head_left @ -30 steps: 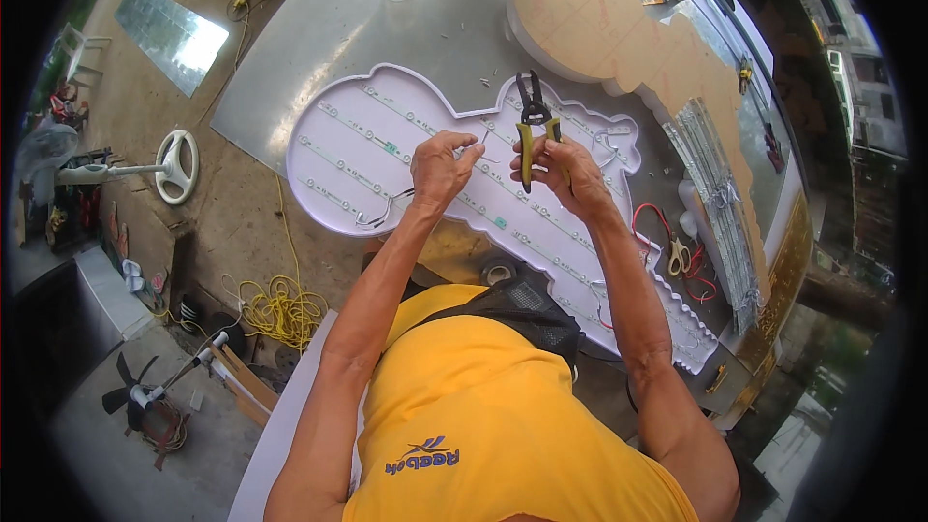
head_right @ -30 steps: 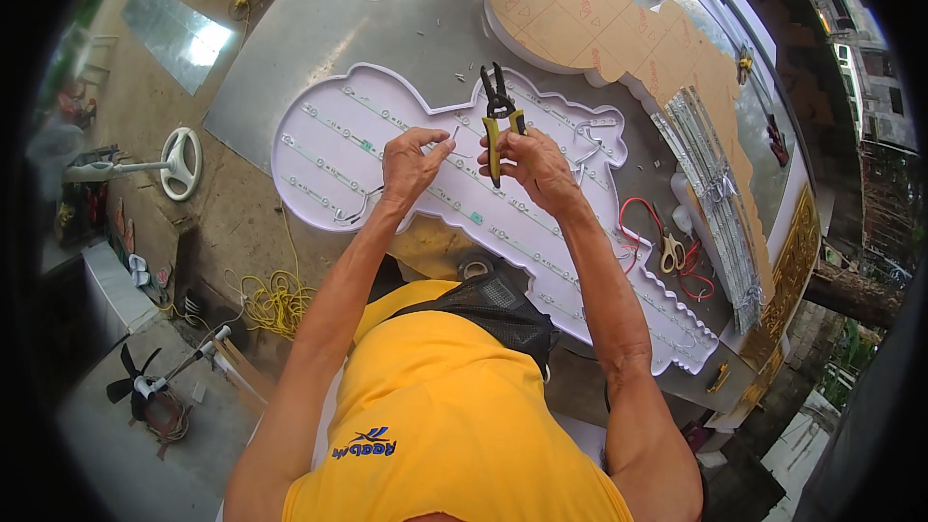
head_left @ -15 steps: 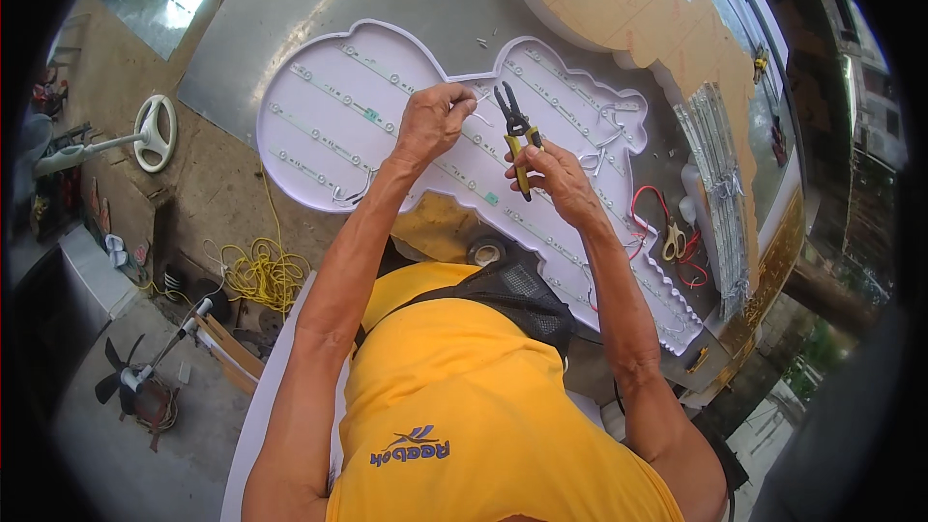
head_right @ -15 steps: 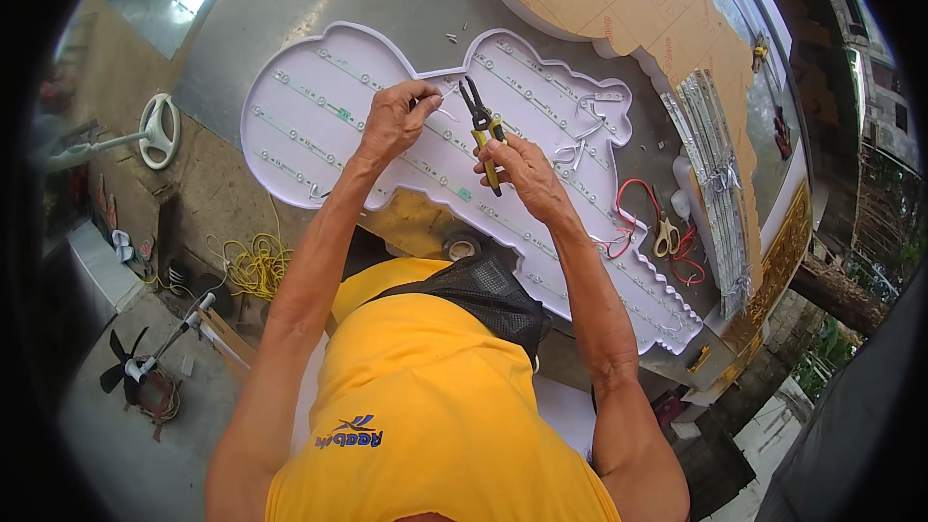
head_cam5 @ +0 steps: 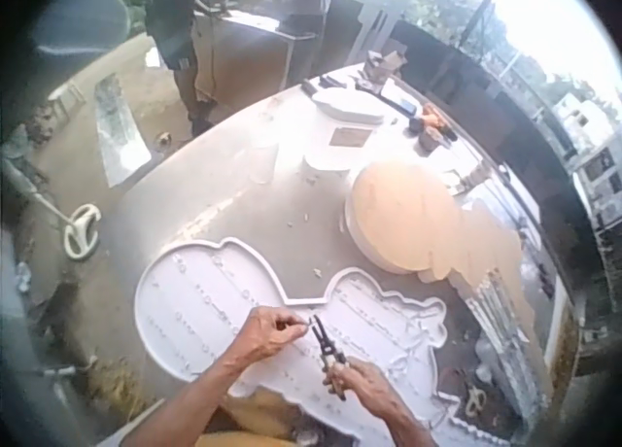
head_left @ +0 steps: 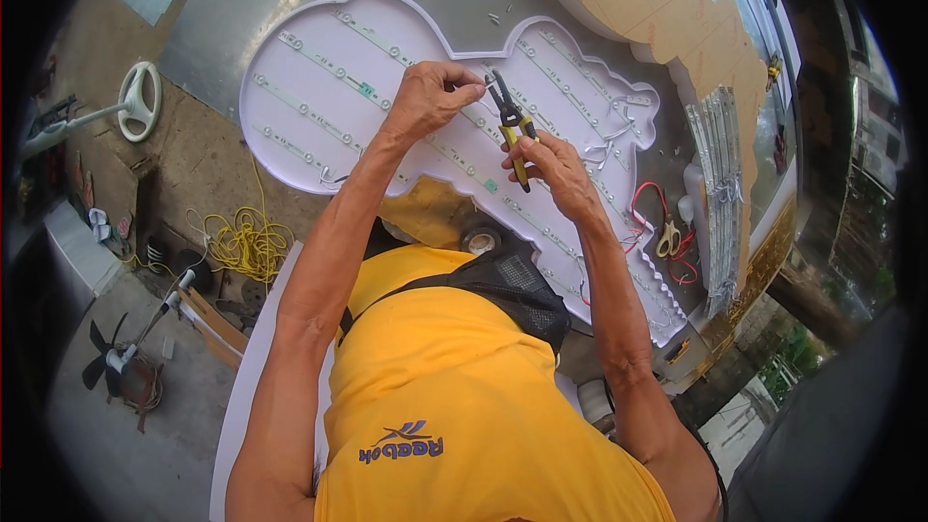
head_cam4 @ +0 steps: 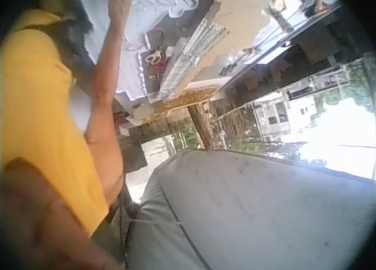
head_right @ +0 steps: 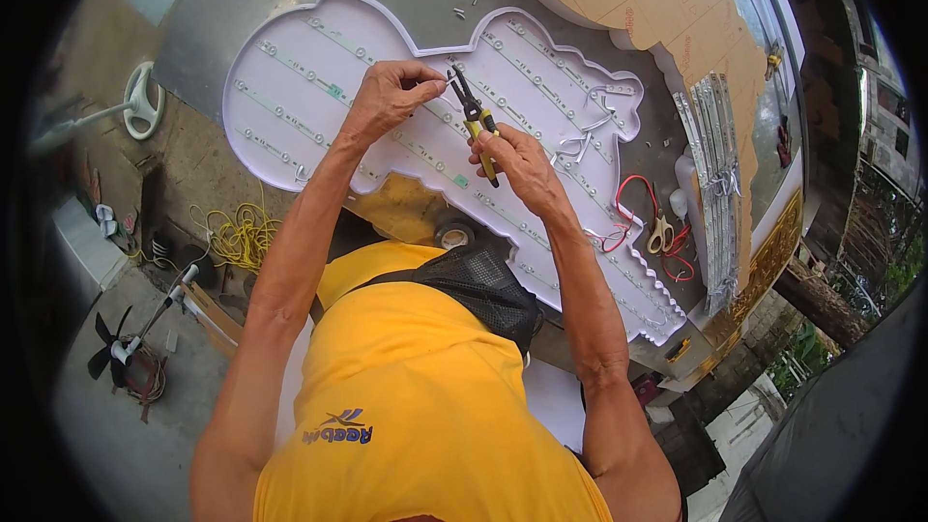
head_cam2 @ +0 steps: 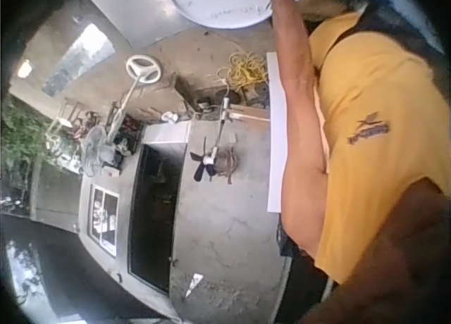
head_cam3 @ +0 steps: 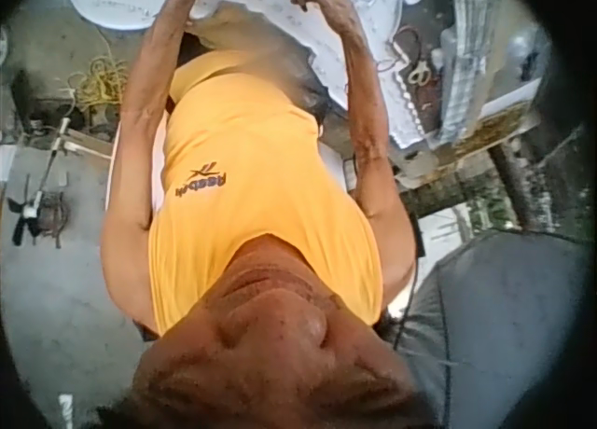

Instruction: Wiring LED strips inside a custom sign housing.

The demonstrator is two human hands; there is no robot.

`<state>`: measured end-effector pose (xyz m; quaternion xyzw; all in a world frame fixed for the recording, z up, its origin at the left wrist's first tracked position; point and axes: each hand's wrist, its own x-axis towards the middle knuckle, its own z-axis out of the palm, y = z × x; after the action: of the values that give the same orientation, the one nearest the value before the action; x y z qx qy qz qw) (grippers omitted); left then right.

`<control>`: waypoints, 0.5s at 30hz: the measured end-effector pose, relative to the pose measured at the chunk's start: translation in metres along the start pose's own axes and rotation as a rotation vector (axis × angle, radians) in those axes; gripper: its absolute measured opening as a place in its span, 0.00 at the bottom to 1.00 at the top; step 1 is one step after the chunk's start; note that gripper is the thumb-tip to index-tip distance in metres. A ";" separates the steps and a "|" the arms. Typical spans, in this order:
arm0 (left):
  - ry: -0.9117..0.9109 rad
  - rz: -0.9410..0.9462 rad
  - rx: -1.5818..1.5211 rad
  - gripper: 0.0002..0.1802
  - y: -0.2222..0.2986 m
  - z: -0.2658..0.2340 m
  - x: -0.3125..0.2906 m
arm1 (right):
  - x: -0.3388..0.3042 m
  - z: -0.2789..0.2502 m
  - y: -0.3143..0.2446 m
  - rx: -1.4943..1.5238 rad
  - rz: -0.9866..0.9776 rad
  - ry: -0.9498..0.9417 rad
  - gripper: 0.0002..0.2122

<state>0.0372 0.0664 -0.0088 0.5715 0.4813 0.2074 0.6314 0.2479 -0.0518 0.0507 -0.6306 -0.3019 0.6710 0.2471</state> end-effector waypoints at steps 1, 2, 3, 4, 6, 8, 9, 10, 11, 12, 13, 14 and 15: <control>0.001 -0.002 0.000 0.14 0.000 0.000 0.000 | 0.000 0.000 0.000 0.000 0.002 -0.002 0.21; -0.002 -0.004 -0.016 0.15 0.000 0.000 0.001 | 0.000 0.000 0.000 -0.004 0.002 0.002 0.21; -0.005 -0.004 -0.031 0.15 0.000 0.000 0.001 | 0.000 -0.001 0.000 -0.007 0.001 0.006 0.21; -0.005 -0.005 -0.031 0.15 0.000 -0.001 0.001 | 0.000 -0.001 0.000 -0.007 0.001 0.005 0.21; 0.008 -0.016 -0.061 0.15 0.002 -0.002 -0.001 | 0.001 -0.002 0.001 -0.013 -0.007 0.003 0.21; -0.004 -0.070 -0.100 0.15 0.004 -0.004 -0.001 | 0.001 -0.003 0.002 -0.013 -0.011 0.006 0.21; -0.015 -0.125 -0.140 0.15 0.005 -0.005 -0.002 | 0.001 -0.003 0.002 -0.014 -0.015 0.007 0.21; -0.015 -0.124 -0.139 0.15 0.005 -0.005 -0.001 | 0.001 -0.003 0.002 -0.014 -0.017 0.008 0.21; -0.018 -0.115 -0.131 0.15 0.004 -0.005 -0.001 | 0.001 -0.003 0.001 -0.014 -0.019 0.010 0.21; -0.022 -0.106 -0.124 0.14 0.004 -0.005 -0.001 | 0.000 -0.003 0.000 -0.015 -0.021 0.011 0.21; -0.021 -0.104 -0.123 0.14 0.003 -0.005 -0.001 | 0.000 -0.003 0.000 -0.014 -0.023 0.011 0.21; -0.023 -0.111 -0.121 0.14 0.004 -0.005 -0.002 | 0.000 -0.003 0.000 -0.022 -0.029 0.011 0.21; -0.025 -0.117 -0.120 0.14 0.005 -0.005 -0.002 | 0.000 -0.003 0.000 -0.029 -0.036 0.010 0.21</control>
<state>0.0336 0.0690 -0.0025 0.5059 0.4928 0.1916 0.6815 0.2510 -0.0517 0.0509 -0.6320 -0.3215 0.6587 0.2515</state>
